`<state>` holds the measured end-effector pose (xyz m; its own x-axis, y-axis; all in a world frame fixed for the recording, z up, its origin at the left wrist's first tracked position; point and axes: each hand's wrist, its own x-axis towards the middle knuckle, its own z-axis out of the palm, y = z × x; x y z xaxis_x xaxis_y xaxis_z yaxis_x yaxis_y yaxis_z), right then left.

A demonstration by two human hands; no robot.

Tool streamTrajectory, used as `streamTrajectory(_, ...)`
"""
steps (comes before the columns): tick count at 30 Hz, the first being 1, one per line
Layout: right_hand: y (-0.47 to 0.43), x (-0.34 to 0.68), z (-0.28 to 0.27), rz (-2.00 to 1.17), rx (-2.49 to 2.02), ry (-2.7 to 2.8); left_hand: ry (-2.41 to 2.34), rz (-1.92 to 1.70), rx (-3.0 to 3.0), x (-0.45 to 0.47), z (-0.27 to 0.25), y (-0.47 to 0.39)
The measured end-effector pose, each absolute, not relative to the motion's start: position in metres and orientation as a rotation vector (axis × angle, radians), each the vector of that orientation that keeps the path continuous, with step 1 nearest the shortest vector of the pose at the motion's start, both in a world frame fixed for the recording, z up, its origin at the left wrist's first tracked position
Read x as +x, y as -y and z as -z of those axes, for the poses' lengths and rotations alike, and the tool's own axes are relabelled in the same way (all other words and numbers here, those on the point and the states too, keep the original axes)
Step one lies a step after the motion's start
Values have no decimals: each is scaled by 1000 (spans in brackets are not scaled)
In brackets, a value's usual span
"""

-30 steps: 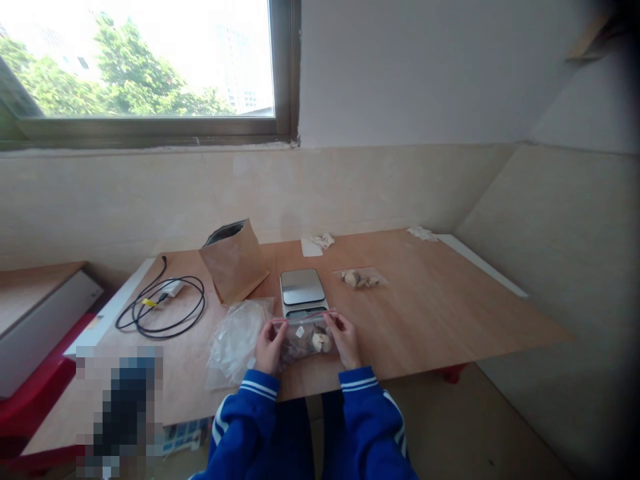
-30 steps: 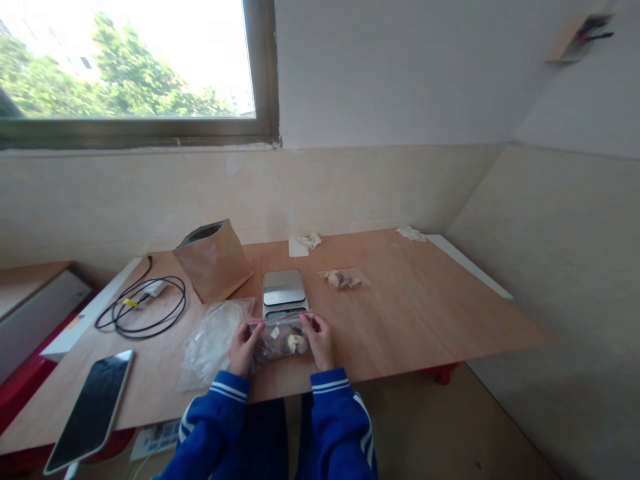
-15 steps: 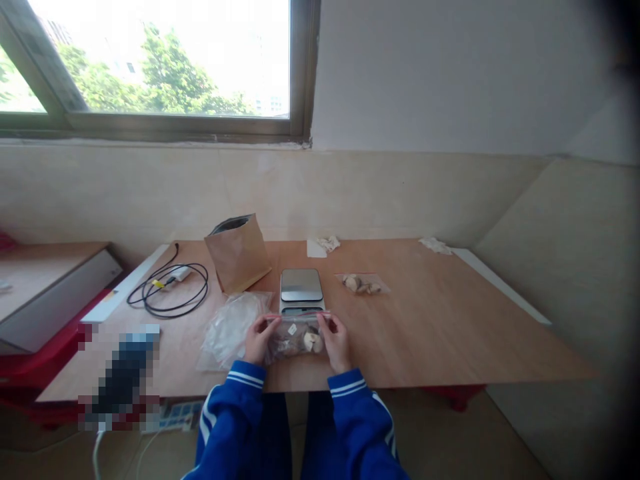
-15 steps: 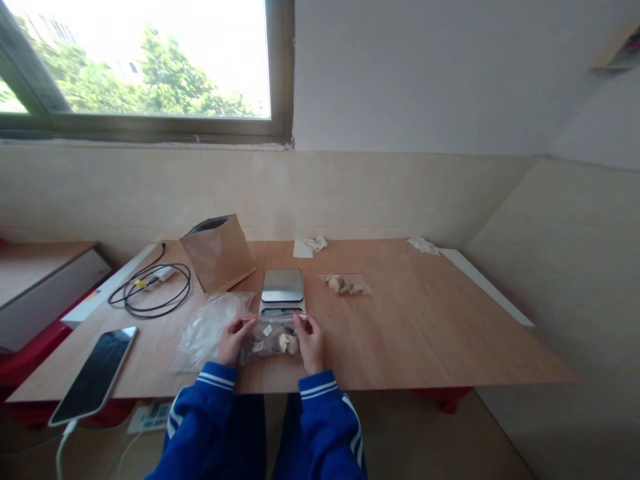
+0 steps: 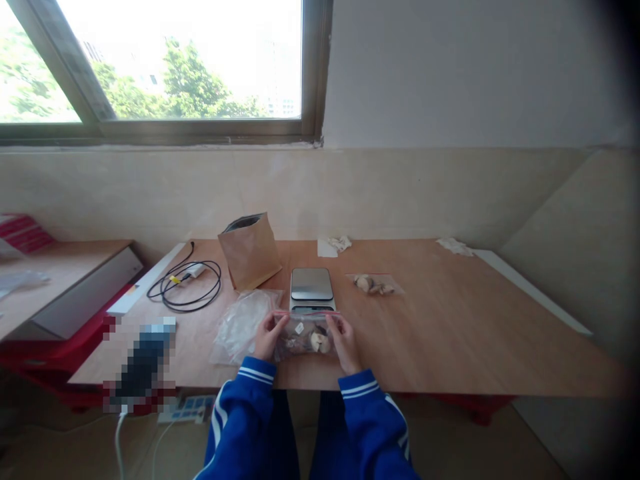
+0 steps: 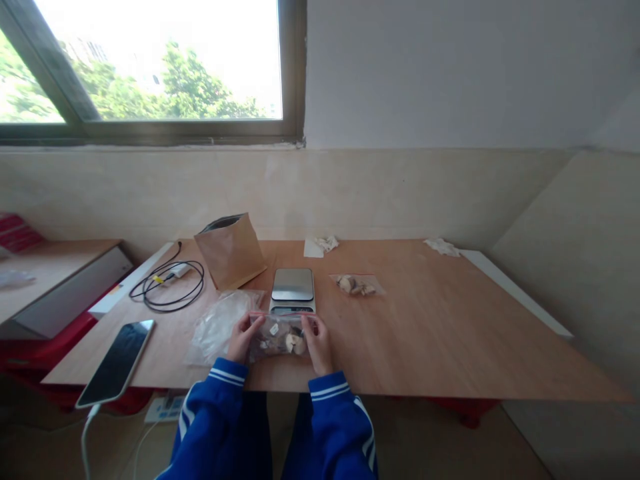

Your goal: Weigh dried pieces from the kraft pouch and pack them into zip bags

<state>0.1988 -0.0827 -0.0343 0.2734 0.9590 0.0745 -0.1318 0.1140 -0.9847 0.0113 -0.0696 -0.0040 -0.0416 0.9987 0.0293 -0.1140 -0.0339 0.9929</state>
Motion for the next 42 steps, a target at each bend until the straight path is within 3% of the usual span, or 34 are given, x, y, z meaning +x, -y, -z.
streamTrajectory(17,84,197,31,-832,-1181,1004,-1103,-1303,1218,13,10,66)
streamTrajectory(34,87,195,26,-1039,-1123,990,-1056,-1290,1293,11,16,66)
streamTrajectory(42,86,194,29,-948,-1144,1050,-1154,-1303,1391,13,17,65)
